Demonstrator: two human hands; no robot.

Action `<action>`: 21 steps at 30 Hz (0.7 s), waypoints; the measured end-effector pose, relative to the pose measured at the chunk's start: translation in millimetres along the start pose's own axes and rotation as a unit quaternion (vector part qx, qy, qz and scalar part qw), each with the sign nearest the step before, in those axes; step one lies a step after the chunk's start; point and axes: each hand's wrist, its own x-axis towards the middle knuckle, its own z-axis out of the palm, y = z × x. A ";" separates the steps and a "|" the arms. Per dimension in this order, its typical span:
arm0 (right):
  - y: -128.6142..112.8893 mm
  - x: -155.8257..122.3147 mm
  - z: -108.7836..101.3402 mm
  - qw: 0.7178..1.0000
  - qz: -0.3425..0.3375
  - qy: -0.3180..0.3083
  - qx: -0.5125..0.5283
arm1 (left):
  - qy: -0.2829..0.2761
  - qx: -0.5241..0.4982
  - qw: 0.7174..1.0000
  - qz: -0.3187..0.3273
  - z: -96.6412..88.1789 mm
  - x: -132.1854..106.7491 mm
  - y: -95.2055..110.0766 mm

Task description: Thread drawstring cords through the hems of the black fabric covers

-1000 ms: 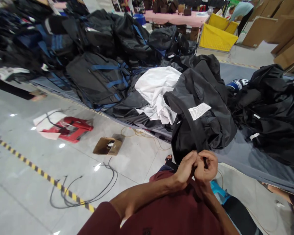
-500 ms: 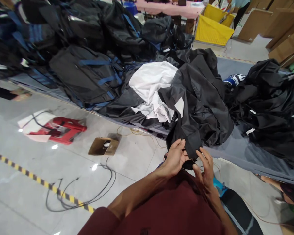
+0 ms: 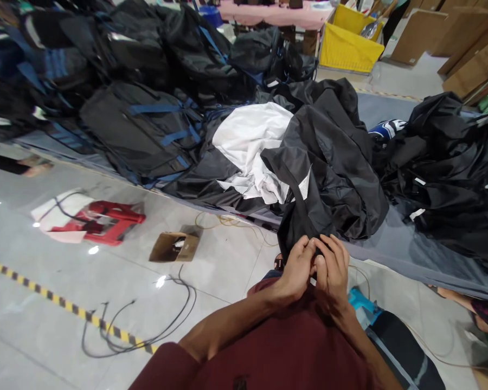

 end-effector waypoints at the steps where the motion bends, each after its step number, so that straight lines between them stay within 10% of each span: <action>1: 0.5 1.6 3.3 0.999 0.001 0.027 0.017 | -0.006 0.003 1.000 -0.001 1.1 -0.5 0.3; 8: 4.7 -3.7 -5.1 0.997 -0.034 -0.009 0.063 | -0.023 -0.051 0.998 -0.029 -3.0 13.7 24.4; 16: 8.3 24.5 14.5 0.999 -0.040 0.005 0.024 | 0.022 -0.017 1.000 0.010 1.2 -4.6 -12.8; 21: 27.8 34.7 11.5 0.995 -0.089 -0.012 0.037 | -0.068 0.061 0.996 0.012 -5.6 -11.9 -9.2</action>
